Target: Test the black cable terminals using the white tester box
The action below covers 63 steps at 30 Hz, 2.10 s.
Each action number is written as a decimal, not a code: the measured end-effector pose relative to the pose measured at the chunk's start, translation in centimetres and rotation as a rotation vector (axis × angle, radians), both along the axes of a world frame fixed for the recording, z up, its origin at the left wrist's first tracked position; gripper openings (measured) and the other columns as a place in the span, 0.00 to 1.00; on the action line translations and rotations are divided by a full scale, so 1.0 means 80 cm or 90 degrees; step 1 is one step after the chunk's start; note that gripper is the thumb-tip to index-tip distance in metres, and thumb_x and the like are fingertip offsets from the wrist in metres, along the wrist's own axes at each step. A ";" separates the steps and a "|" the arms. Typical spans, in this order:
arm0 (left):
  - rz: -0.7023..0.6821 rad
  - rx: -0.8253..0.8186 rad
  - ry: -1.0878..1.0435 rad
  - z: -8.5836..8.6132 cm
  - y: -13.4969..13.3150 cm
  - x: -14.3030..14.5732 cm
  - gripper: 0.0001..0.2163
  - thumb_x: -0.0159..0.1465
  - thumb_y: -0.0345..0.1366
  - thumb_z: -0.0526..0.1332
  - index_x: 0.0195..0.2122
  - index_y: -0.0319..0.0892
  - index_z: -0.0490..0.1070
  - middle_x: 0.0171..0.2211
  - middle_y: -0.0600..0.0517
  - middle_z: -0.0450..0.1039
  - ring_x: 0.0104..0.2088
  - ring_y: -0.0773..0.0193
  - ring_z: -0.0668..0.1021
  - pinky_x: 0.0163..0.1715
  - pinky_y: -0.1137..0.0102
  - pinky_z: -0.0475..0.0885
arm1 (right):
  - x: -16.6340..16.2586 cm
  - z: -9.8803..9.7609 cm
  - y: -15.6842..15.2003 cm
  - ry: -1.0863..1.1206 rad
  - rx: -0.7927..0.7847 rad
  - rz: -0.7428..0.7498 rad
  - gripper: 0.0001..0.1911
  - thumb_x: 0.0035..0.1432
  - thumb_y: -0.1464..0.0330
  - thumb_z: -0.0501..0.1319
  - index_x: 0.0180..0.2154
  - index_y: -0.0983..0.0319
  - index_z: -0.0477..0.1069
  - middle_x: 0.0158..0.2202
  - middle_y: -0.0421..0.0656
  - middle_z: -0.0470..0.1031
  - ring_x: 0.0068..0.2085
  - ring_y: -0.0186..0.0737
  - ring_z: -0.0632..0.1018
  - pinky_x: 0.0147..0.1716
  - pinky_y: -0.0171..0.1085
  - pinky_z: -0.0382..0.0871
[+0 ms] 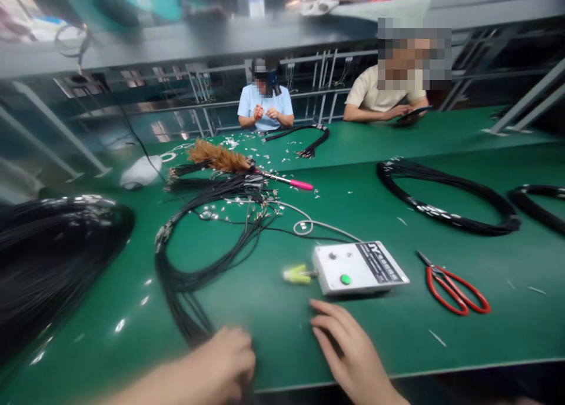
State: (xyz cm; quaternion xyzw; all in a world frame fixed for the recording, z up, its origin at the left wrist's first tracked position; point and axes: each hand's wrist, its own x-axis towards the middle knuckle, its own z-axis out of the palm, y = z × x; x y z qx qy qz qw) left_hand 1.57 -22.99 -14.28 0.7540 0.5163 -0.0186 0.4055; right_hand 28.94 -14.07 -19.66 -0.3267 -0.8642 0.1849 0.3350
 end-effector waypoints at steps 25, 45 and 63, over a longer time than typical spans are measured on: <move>0.177 0.252 -0.272 0.026 0.033 0.051 0.08 0.71 0.31 0.53 0.43 0.43 0.72 0.36 0.51 0.73 0.38 0.64 0.74 0.40 0.71 0.68 | -0.026 0.059 -0.058 0.025 -0.523 0.262 0.12 0.65 0.70 0.57 0.45 0.57 0.78 0.44 0.42 0.82 0.45 0.40 0.80 0.49 0.36 0.71; 0.342 0.169 -0.325 0.004 0.053 0.065 0.10 0.72 0.36 0.51 0.37 0.42 0.70 0.29 0.55 0.71 0.30 0.68 0.73 0.33 0.73 0.65 | -0.081 0.038 -0.002 0.616 -0.954 0.040 0.12 0.56 0.62 0.69 0.34 0.62 0.69 0.22 0.33 0.66 0.23 0.26 0.66 0.25 0.29 0.55; 0.397 0.157 -0.320 -0.003 0.049 0.071 0.11 0.72 0.36 0.51 0.36 0.41 0.70 0.26 0.55 0.70 0.27 0.68 0.71 0.30 0.73 0.64 | -0.085 0.034 -0.003 0.551 -0.822 -0.031 0.12 0.55 0.60 0.69 0.33 0.61 0.74 0.21 0.34 0.68 0.23 0.29 0.68 0.26 0.31 0.60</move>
